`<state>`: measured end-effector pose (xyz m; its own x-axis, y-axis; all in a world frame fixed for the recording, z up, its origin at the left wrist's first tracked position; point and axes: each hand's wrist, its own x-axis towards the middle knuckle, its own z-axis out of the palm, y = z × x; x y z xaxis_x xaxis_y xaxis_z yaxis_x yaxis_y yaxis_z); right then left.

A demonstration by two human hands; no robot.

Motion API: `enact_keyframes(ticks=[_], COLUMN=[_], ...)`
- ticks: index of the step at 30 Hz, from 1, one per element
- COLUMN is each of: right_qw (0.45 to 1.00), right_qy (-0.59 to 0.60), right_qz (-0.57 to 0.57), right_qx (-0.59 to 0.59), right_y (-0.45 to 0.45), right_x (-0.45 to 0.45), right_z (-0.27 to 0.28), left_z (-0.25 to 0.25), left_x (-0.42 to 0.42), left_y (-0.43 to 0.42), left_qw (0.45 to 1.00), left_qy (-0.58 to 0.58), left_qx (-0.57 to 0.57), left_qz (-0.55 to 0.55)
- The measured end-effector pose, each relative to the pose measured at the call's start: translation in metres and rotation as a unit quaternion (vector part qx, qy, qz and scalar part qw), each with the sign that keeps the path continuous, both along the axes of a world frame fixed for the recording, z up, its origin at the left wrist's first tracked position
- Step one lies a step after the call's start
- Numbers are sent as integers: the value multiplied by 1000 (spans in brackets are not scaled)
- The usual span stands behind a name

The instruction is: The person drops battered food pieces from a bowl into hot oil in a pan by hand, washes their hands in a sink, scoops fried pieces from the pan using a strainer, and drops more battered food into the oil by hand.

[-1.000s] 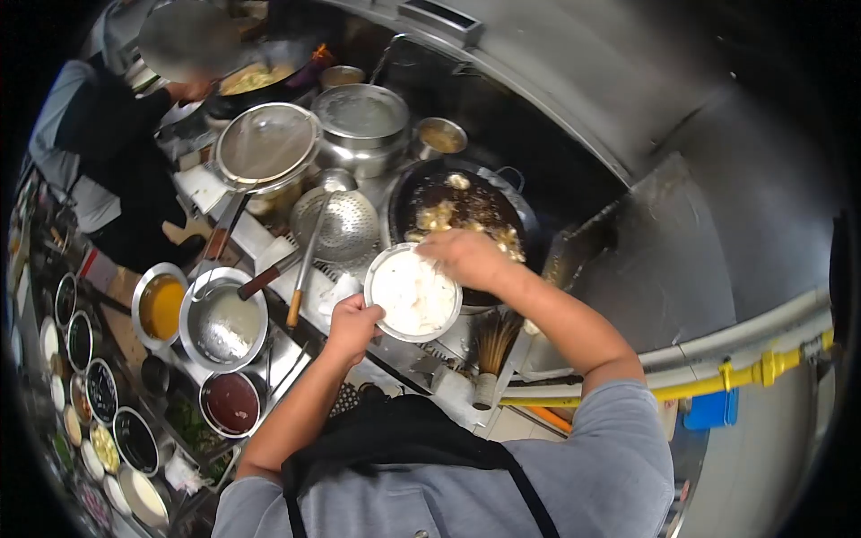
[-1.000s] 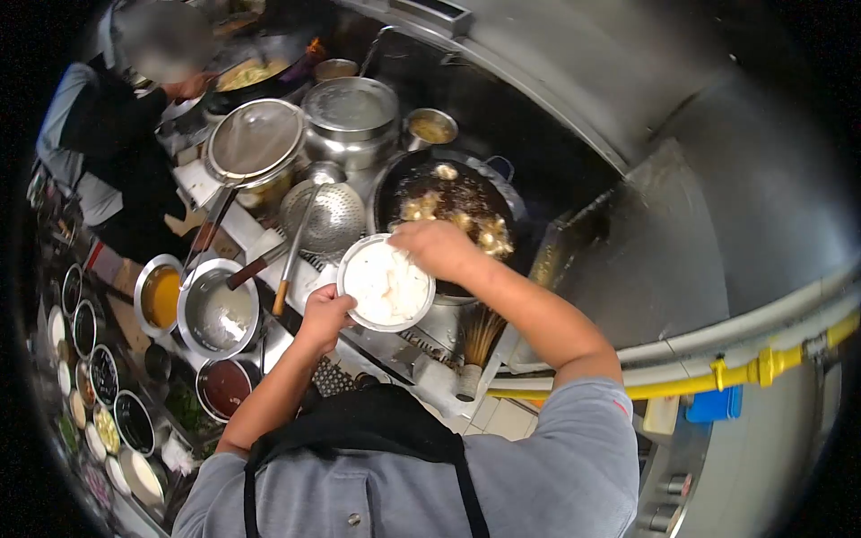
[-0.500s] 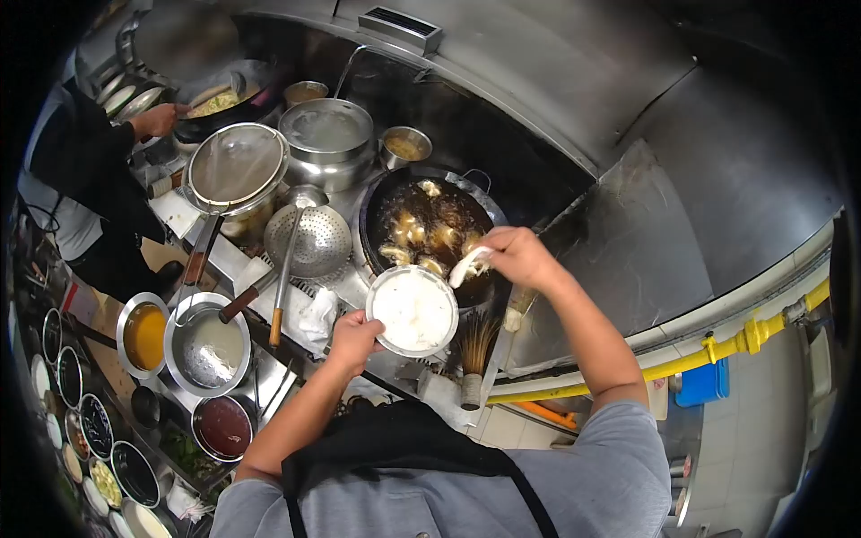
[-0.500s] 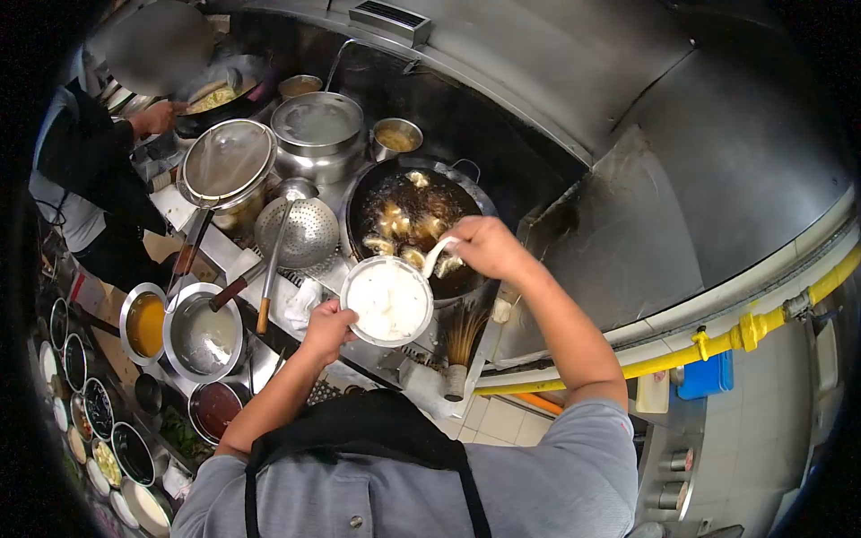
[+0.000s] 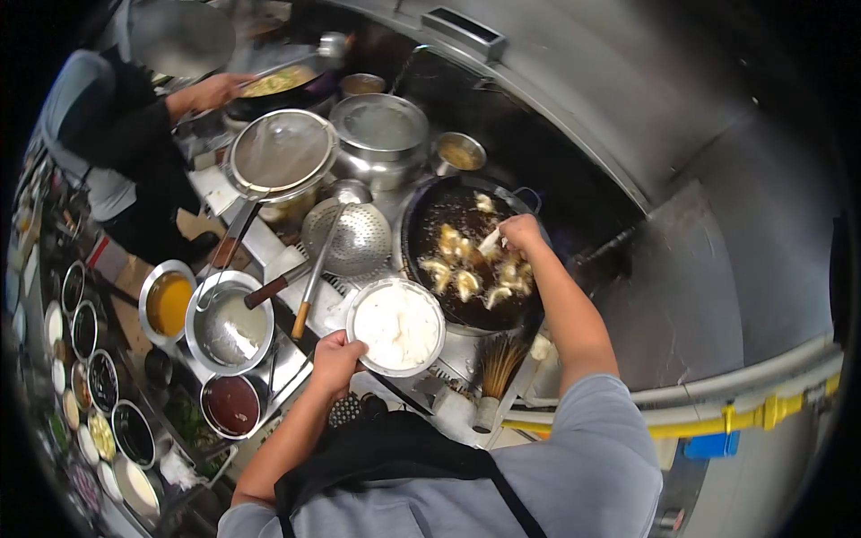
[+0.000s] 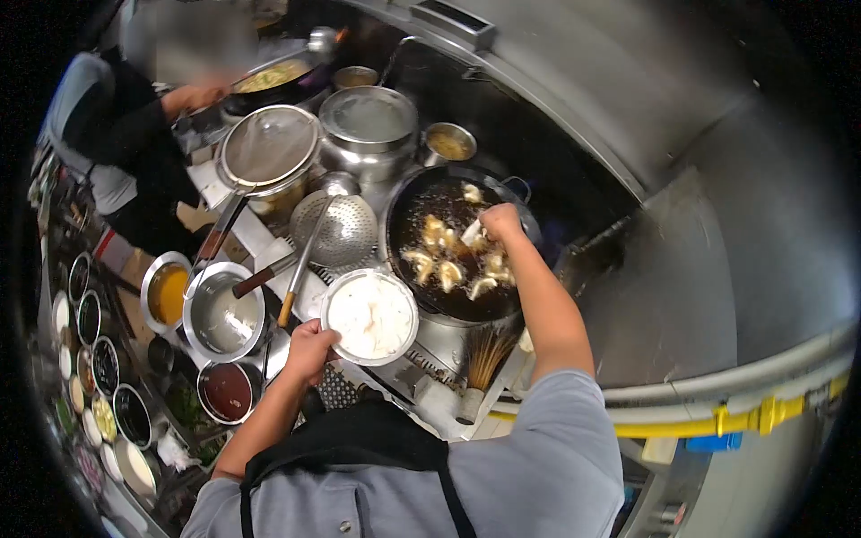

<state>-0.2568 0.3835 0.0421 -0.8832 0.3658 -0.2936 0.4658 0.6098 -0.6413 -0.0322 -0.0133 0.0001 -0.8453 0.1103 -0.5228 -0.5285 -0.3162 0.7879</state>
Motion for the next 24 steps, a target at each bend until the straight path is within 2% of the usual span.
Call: enact_keyframes(ticks=[3, 6, 8, 10, 12, 14, 16, 18, 20, 22, 24], right_qw=[993, 935, 922, 928, 960, 982, 954, 864, 881, 869, 886], right_qy=[-11, 76, 133, 121, 146, 68, -14, 95, 82, 96, 107], right_qz=[-53, -139, -132, -102, 9, 167, 298, 453, 431, 434, 398], right_qx=[-107, -316, -339, -336, -240, -48, -3, 195, 178, 219, 211], right_y=[13, -29, -35, -58, -83, -119, -147, -175, -197, -196, -184], right_x=[-66, -79, -90, -61, -16, 41, 91, 142, 175, 189, 191], right_z=[-78, -48, -31, 28, 75, 120, 120, 107, 90, 81, 96], left_z=[-1, -8, -15, -18, 0, -9, -9, 6, 14, 18, 16], left_x=[9, 15, 14, 8, 1, -8, -17, -20, -21, -21, -19], left_y=[-12, -21, -27, -29, -21, -13, -3, 10, 22, 33, 38], left_qw=[999, 998, 998, 999, 999, 999, 998, 996, 994, 991, 992], left_qy=[1, 3, 2, 6, 19, 24, 62, 73, 90, 95, 66], left_qx=[-1, 15, 2, 14, -13, 13, 24, 42, 44, 59, 54], left_qz=[32, 60, 59, 44, 43, 31, 0, -15, -52, -73, -94])
